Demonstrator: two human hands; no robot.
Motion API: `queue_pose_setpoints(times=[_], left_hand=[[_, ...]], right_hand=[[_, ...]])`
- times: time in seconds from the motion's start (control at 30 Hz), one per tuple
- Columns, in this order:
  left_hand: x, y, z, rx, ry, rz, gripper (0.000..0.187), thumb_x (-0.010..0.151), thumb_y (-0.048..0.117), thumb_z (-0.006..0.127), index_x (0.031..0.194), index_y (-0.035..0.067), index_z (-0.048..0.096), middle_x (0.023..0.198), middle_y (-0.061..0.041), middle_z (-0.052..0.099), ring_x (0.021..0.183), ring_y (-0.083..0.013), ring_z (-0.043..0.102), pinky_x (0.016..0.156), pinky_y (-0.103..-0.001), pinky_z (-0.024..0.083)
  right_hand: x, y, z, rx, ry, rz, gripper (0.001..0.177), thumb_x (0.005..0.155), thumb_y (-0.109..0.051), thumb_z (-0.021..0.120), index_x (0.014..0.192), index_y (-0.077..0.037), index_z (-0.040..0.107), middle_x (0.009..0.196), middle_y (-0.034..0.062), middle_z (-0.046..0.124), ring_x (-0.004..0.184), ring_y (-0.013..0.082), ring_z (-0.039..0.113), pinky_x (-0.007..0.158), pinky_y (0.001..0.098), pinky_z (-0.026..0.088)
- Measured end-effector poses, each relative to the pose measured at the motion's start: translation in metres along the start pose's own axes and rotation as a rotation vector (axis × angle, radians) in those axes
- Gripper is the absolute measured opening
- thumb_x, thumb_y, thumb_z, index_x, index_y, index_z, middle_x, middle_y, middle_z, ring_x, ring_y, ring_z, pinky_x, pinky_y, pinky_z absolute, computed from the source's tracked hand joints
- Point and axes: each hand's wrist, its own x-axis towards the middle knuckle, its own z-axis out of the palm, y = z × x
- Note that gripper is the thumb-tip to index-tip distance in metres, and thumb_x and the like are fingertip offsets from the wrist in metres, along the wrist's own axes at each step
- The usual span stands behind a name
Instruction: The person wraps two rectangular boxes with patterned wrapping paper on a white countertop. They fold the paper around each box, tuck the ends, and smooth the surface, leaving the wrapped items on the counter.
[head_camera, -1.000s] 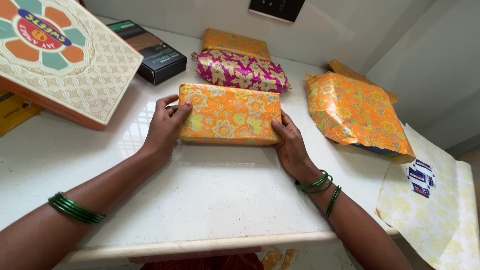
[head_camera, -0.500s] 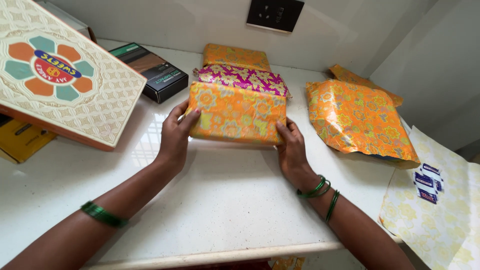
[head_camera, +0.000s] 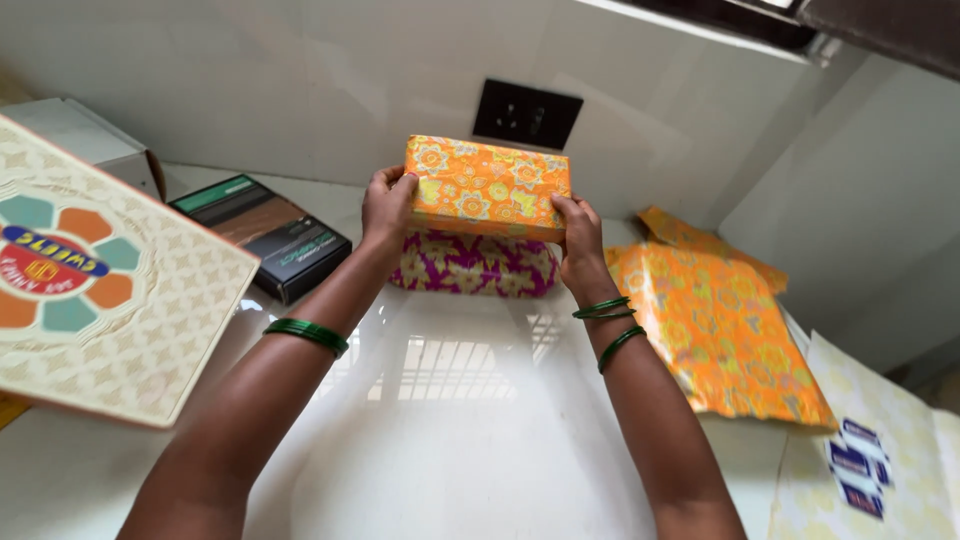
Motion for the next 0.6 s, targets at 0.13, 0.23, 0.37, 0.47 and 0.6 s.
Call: queue_pose_setpoints(times=[0.13, 0.23, 0.37, 0.47, 0.6], left_hand=[[0.048, -0.006, 0.012, 0.430, 0.067, -0.072, 0.058, 0.088, 0.046, 0.061, 0.135, 0.012, 0.063, 0.123, -0.012, 0.072, 0.118, -0.0271, 0.061, 0.113, -0.042, 0.030], [0.067, -0.028, 0.015, 0.423, 0.026, -0.182, 0.065, 0.086, 0.047, 0.060, 0.140, 0.011, 0.060, 0.124, -0.017, 0.069, 0.115, -0.0356, 0.066, 0.109, -0.044, 0.043], [0.072, -0.058, 0.013, 0.520, 0.053, -0.092, 0.070, 0.081, 0.052, 0.056, 0.139, 0.013, 0.062, 0.125, -0.016, 0.070, 0.125, -0.0352, 0.060, 0.119, -0.052, 0.018], [0.071, -0.070, 0.012, 0.570, 0.079, -0.026, 0.071, 0.085, 0.055, 0.056, 0.141, 0.010, 0.058, 0.131, -0.021, 0.062, 0.134, -0.0385, 0.046, 0.115, -0.055, 0.018], [0.067, -0.073, 0.019, 0.595, 0.113, -0.010, 0.068, 0.088, 0.054, 0.052, 0.139, 0.010, 0.060, 0.145, -0.017, 0.049, 0.143, -0.0367, 0.032, 0.118, -0.057, 0.015]], right_hand=[[0.059, 0.018, 0.003, -0.282, -0.010, 0.006, 0.047, 0.090, -0.032, 0.068, 0.125, -0.001, 0.065, 0.118, 0.0071, 0.070, 0.113, 0.0179, 0.060, 0.104, 0.0348, 0.040], [0.080, 0.036, 0.003, -0.461, -0.095, 0.050, 0.050, 0.091, -0.034, 0.069, 0.124, 0.004, 0.070, 0.119, 0.0129, 0.069, 0.114, 0.0240, 0.059, 0.106, 0.0372, 0.041], [0.087, 0.048, 0.006, -0.395, -0.135, 0.187, 0.056, 0.090, -0.039, 0.068, 0.128, 0.003, 0.068, 0.131, 0.0142, 0.070, 0.124, 0.0250, 0.059, 0.109, 0.0347, 0.040], [0.080, 0.046, 0.004, -0.585, -0.075, 0.252, 0.063, 0.089, -0.045, 0.064, 0.137, -0.003, 0.065, 0.138, 0.0130, 0.064, 0.128, 0.0275, 0.051, 0.105, 0.0391, 0.033], [0.076, 0.041, 0.007, -0.495, -0.081, 0.309, 0.070, 0.090, -0.048, 0.063, 0.142, -0.002, 0.058, 0.141, 0.0132, 0.059, 0.131, 0.0293, 0.048, 0.108, 0.0399, 0.037]])
